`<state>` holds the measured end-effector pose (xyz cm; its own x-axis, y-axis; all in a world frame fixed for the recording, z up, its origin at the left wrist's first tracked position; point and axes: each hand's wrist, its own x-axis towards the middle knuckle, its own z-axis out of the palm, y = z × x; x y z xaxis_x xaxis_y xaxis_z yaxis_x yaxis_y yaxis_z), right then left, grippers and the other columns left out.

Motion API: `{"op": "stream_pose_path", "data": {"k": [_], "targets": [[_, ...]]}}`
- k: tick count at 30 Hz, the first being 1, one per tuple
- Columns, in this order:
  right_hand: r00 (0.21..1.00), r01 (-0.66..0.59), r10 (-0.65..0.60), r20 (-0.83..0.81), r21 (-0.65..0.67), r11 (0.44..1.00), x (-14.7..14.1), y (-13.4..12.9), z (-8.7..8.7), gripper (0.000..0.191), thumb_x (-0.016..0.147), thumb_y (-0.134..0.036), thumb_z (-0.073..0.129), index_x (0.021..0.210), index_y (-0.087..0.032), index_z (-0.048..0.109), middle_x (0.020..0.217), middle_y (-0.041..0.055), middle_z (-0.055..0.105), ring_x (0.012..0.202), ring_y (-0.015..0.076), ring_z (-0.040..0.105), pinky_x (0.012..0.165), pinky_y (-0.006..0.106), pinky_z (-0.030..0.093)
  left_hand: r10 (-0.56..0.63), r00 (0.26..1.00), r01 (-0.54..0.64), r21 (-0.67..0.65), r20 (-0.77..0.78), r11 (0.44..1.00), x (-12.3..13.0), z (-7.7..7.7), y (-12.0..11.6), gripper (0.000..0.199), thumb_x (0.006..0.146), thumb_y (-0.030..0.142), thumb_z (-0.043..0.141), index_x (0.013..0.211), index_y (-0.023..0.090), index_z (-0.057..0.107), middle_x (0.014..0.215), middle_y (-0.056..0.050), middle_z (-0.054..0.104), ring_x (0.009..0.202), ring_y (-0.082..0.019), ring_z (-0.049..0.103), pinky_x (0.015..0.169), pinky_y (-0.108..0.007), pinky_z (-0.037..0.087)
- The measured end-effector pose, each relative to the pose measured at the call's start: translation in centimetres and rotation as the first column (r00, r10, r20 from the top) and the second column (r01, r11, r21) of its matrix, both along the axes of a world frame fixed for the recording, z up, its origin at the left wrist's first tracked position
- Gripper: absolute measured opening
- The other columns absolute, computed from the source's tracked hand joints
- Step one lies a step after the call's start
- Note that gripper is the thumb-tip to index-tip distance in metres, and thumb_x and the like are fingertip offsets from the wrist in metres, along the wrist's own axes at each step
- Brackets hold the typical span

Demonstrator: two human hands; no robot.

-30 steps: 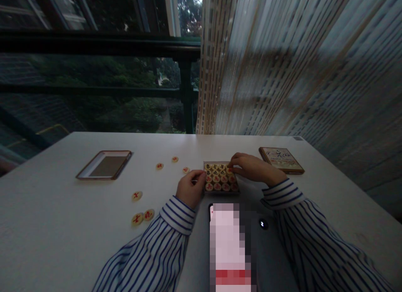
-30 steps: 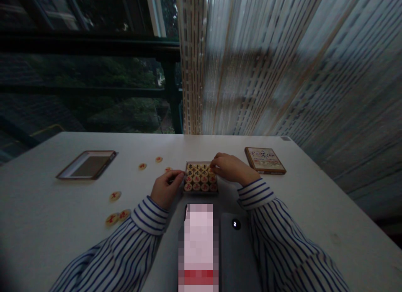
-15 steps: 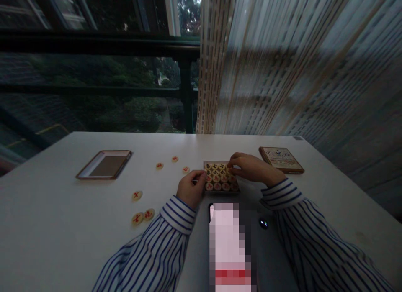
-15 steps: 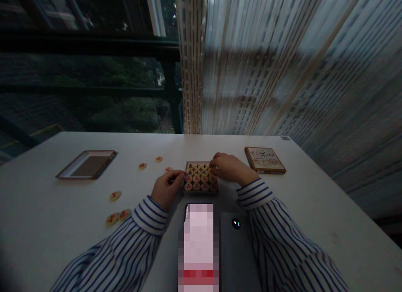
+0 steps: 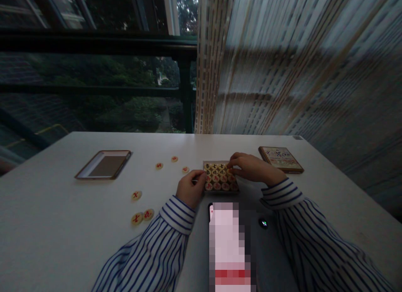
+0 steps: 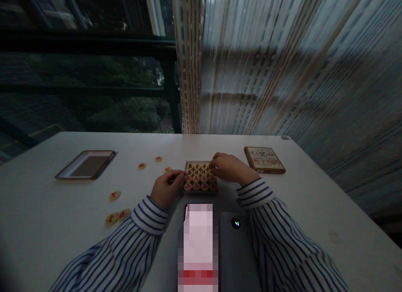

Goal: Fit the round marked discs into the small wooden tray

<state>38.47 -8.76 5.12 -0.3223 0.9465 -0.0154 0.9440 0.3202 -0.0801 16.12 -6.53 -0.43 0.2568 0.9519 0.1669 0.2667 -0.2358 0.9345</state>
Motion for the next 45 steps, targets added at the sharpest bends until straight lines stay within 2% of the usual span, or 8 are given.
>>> {"op": "stream_pose_path", "data": {"k": [21, 30, 45], "targets": [[1.000, 0.007, -0.007, 0.012, -0.025, 1.000, -0.2, -0.2, 0.3, 0.026, 0.080, -0.027, 0.048, 0.099, -0.023, 0.065, 0.104, 0.0083, 0.058, 0.093, 0.0200, 0.056, 0.082, 0.031, 0.041, -0.013, 1.000, 0.013, -0.012, -0.014, 1.000, 0.0, 0.0, -0.1, 0.025, 0.074, 0.034, 0.053, 0.084, 0.015, 0.066, 0.078, -0.006, 0.068, 0.072, -0.017, 0.061, 0.066, -0.028, 0.049], [1.000, 0.016, -0.016, 0.024, -0.026, 1.000, -0.3, -0.2, 0.4, 0.027, 0.082, -0.030, 0.047, 0.101, -0.025, 0.065, 0.104, 0.0072, 0.058, 0.093, 0.0196, 0.057, 0.081, 0.031, 0.042, -0.009, 1.000, 0.009, -0.008, -0.011, 1.000, 0.0, 0.1, -0.1, 0.024, 0.075, 0.034, 0.053, 0.084, 0.015, 0.066, 0.077, -0.006, 0.068, 0.072, -0.017, 0.062, 0.066, -0.029, 0.049], [0.999, 0.037, -0.037, 0.014, 0.006, 0.999, -0.3, -0.4, 1.1, 0.027, 0.083, -0.026, 0.044, 0.098, -0.021, 0.065, 0.103, 0.0084, 0.060, 0.092, 0.0190, 0.057, 0.083, 0.031, 0.041, -0.013, 1.000, 0.013, -0.009, -0.014, 1.000, 0.0, 0.2, -0.2, 0.025, 0.075, 0.033, 0.053, 0.084, 0.014, 0.065, 0.077, -0.006, 0.067, 0.072, -0.016, 0.061, 0.067, -0.028, 0.049]]}}
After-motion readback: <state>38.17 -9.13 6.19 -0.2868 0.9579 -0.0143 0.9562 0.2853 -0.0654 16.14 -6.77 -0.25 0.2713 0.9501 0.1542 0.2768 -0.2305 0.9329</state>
